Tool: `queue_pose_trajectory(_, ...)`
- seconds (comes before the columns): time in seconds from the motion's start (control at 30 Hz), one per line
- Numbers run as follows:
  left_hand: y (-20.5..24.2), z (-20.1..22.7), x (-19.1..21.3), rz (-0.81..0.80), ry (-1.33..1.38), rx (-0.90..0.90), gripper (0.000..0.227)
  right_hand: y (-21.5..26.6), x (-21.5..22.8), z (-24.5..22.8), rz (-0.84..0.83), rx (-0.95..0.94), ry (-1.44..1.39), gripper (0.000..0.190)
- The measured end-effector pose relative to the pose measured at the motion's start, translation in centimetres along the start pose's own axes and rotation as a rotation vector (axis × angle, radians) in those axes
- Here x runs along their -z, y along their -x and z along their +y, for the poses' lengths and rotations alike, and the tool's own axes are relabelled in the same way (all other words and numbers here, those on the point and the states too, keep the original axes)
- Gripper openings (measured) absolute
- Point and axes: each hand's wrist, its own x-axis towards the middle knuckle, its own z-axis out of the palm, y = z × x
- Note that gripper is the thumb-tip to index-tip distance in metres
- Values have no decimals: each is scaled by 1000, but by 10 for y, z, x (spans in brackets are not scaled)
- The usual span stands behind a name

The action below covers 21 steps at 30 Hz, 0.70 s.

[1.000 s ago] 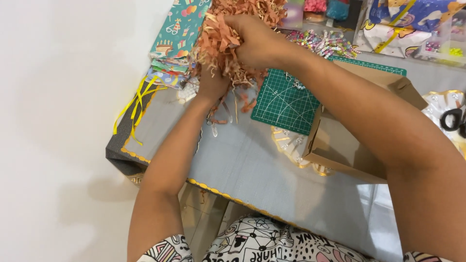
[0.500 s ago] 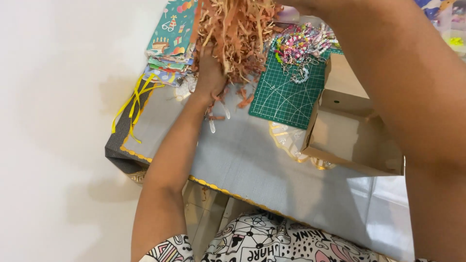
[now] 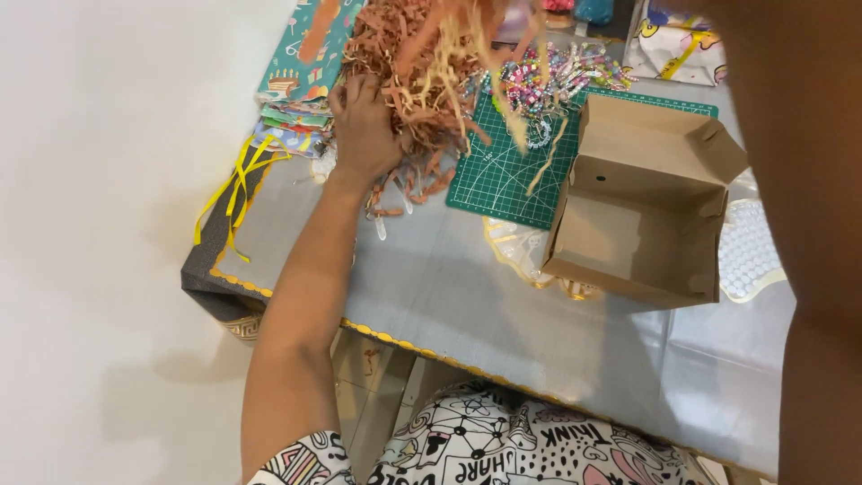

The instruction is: The person assembles a small cardboard gift box by folding the panels and then fills it with shredded paper filler.

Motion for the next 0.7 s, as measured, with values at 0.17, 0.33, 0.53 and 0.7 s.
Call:
queue_pose_trajectory(0.17,-5,14,72,18,203,15,94,20,-1,-29,11,-11,-36,67)
queue_pose_trajectory(0.33,-10,23,140,-23,301,69,100,37,3,-37,32,-31,-70,66)
queue_pose_trajectory(0.53,2,18,103,-161,596,68,39,60,16,-34,61,-69,-100,65)
queue_pose_trajectory(0.7,-6,3,23,-268,455,31,51,90,35,-31,117,-112,-111,64)
